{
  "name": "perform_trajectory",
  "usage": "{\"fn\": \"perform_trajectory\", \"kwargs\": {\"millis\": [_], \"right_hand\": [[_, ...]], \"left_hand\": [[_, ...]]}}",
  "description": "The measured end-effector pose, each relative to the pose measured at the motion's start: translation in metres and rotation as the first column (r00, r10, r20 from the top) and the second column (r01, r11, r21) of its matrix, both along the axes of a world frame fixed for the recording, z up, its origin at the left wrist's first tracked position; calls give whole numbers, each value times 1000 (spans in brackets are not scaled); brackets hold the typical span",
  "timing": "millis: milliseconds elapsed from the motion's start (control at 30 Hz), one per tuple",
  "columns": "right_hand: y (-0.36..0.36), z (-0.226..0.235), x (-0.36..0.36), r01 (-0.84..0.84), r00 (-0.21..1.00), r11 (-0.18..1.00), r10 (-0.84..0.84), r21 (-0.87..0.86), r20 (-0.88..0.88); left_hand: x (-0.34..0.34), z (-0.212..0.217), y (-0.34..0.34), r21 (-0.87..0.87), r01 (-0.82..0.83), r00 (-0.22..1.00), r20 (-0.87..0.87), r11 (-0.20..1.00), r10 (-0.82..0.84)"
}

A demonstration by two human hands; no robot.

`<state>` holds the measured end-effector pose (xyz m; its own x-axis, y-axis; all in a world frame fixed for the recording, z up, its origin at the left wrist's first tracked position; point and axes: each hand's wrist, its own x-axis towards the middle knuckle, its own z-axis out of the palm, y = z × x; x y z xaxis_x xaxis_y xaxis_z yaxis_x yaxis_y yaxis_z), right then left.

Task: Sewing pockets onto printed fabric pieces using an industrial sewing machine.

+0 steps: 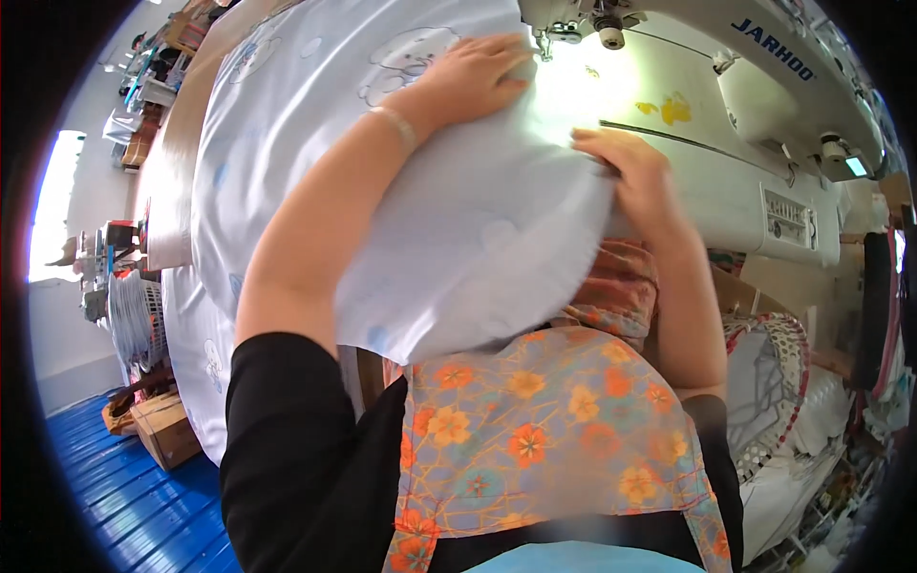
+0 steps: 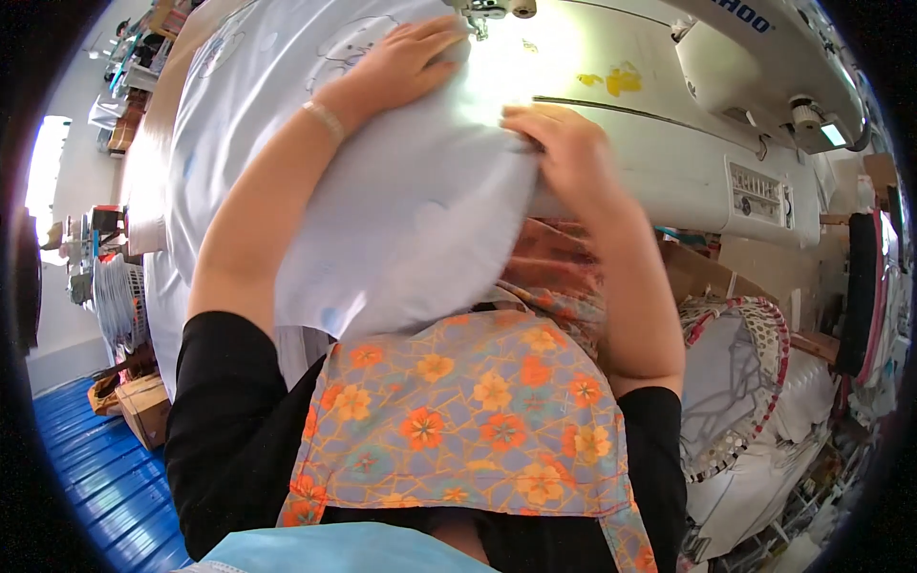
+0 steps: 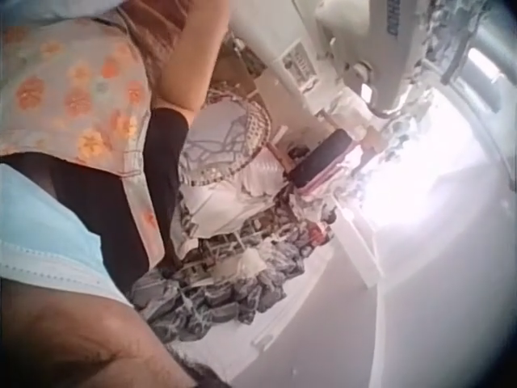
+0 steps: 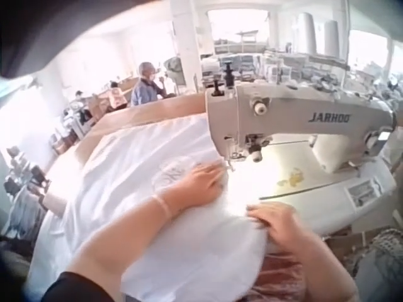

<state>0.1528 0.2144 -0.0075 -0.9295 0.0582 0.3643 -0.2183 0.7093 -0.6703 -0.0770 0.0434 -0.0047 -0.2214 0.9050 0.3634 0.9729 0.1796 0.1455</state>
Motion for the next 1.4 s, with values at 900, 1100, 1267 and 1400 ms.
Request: {"fn": "perform_trajectory", "kwargs": {"millis": [900,1100,1267,1400], "right_hand": [[82,-10,142,347,937,917,-335,195,-97],[82,-26,146,400,914,906,-383,135,-136],[82,-28,150,428,902,904,-425,20,-79],[82,-27,146,404,911,914,-400,29,-98]], "left_hand": [[-111,-4,-337,-135,-870,372,451,474,811],[-99,1,-327,-115,-877,347,521,467,780],[-94,1,-328,-115,-893,337,469,434,817],[-95,1,-325,-111,-909,322,430,403,844]]}}
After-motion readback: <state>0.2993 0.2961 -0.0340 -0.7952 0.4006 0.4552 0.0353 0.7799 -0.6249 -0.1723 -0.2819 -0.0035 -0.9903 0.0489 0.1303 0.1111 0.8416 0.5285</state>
